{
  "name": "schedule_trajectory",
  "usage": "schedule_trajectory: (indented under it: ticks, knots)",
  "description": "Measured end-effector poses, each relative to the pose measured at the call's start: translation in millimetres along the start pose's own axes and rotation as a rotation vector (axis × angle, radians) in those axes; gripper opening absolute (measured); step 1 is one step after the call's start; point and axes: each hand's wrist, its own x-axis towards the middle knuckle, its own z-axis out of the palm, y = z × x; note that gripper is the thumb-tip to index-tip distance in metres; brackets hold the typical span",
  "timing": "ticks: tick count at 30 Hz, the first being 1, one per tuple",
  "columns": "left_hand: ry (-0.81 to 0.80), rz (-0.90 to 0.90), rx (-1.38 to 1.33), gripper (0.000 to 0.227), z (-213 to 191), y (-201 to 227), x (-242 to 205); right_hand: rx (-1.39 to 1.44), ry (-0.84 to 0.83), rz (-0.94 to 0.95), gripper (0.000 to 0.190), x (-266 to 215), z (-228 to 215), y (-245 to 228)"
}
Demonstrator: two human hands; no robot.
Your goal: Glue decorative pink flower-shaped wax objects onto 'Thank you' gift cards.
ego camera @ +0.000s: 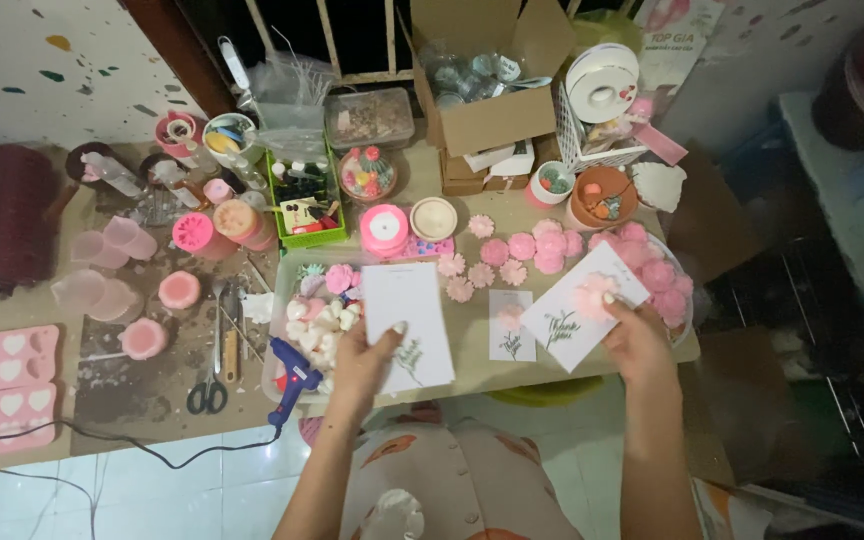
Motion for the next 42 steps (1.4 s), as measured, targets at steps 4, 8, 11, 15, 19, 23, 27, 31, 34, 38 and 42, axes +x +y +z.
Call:
schedule_trajectory:
  ticks: [4,8,11,15,19,23,27,31,34,38,42]
  knots:
    - [0.062,0.060,-0.019,0.029,-21.7,17.4,-8.6,-0.102,0.123,0.011,0.043,59.6,-62.5,53.2]
    - [0.162,0.011,-0.044,0.031,-33.9,23.6,-18.4,-0.413,0.059,0.156,0.037,101.8,-98.6,133.2]
    - [0.214,-0.042,-0.073,0.033,-31.9,30.9,-28.2,-0.415,-0.092,0.179,0.037,116.9,-100.4,183.4]
    - [0.245,-0.086,-0.101,0.035,-35.5,24.7,-34.6,-0.460,-0.099,0.226,0.040,117.3,-85.7,212.7]
    - [0.259,-0.073,-0.094,0.035,-54.7,1.4,-35.0,-0.387,-0.022,0.331,0.040,112.2,-60.6,208.3]
    - [0.304,-0.093,-0.098,0.032,-58.2,5.5,-41.6,-0.546,-0.147,0.206,0.042,117.1,-55.3,198.6]
    - [0.323,-0.085,-0.109,0.030,-66.6,-1.1,-45.4,-0.588,-0.237,0.171,0.042,144.4,-68.9,203.0]
    - [0.357,-0.090,-0.111,0.029,-66.9,4.4,-48.8,-0.609,-0.203,0.211,0.043,156.2,-61.8,195.2]
    - [0.380,-0.108,-0.145,0.029,-68.4,7.5,-53.1,-0.637,-0.210,0.153,0.044,145.7,-40.4,176.4]
    - [0.373,-0.092,-0.264,0.029,-73.5,11.1,-55.9,-0.830,-0.132,0.087,0.044,139.7,-24.2,164.6]
    - [0.408,-0.080,-0.319,0.028,-87.8,10.5,-55.3,-0.791,-0.178,-0.181,0.044,162.3,-52.5,191.9]
